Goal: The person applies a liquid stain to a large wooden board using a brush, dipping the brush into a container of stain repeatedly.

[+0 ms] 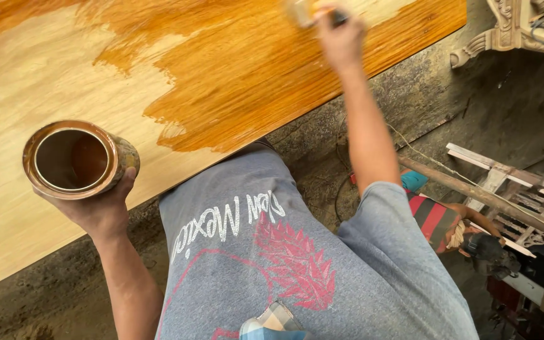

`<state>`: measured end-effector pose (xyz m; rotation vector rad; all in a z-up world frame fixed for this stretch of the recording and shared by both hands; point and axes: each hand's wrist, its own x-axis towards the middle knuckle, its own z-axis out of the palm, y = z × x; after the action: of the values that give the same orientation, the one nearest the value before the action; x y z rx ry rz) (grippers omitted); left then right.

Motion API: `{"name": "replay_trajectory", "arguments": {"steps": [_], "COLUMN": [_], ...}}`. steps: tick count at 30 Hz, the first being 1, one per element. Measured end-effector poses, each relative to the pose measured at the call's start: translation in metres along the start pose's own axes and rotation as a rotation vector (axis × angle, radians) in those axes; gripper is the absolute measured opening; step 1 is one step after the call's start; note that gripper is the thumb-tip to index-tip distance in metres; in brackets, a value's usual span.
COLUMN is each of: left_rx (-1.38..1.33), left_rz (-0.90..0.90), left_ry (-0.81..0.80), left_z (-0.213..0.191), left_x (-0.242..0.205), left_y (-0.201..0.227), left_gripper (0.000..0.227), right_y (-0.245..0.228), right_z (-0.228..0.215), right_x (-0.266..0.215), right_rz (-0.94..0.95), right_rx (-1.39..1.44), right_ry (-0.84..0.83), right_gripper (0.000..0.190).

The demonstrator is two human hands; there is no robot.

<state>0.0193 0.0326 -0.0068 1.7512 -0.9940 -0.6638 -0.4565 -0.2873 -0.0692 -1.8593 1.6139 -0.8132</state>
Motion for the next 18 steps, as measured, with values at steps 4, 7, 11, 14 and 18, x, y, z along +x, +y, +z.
{"name": "replay_trajectory", "arguments": {"steps": [4, 7, 11, 14, 18], "left_rx": [0.043, 0.038, 0.022, 0.047, -0.035], "left_rz": [0.010, 0.004, 0.015, 0.028, 0.035], "left_ry": [-0.019, -0.033, -0.046, -0.041, -0.042], "left_z": [0.019, 0.035, 0.046, 0.051, 0.062], "left_x": [0.004, 0.005, 0.000, 0.000, -0.004], "left_y": [0.011, 0.018, 0.025, 0.029, 0.036], "left_gripper": [0.121, 0.120, 0.119, 0.119, 0.117], "right_y": [0.008, -0.024, 0.018, 0.069, 0.075], "right_z": [-0.031, 0.021, -0.017, -0.075, -0.048], "right_x": [0.017, -0.039, -0.006, 0.048, 0.043], "right_rz": [0.235, -0.276, 0.091, 0.345, -0.010], "right_rx": [0.035, 0.036, 0.128, -0.007, -0.035], "right_ry": [0.103, -0.095, -0.118, 0.141, 0.007], "right_gripper": [0.020, 0.022, 0.021, 0.025, 0.022]}}
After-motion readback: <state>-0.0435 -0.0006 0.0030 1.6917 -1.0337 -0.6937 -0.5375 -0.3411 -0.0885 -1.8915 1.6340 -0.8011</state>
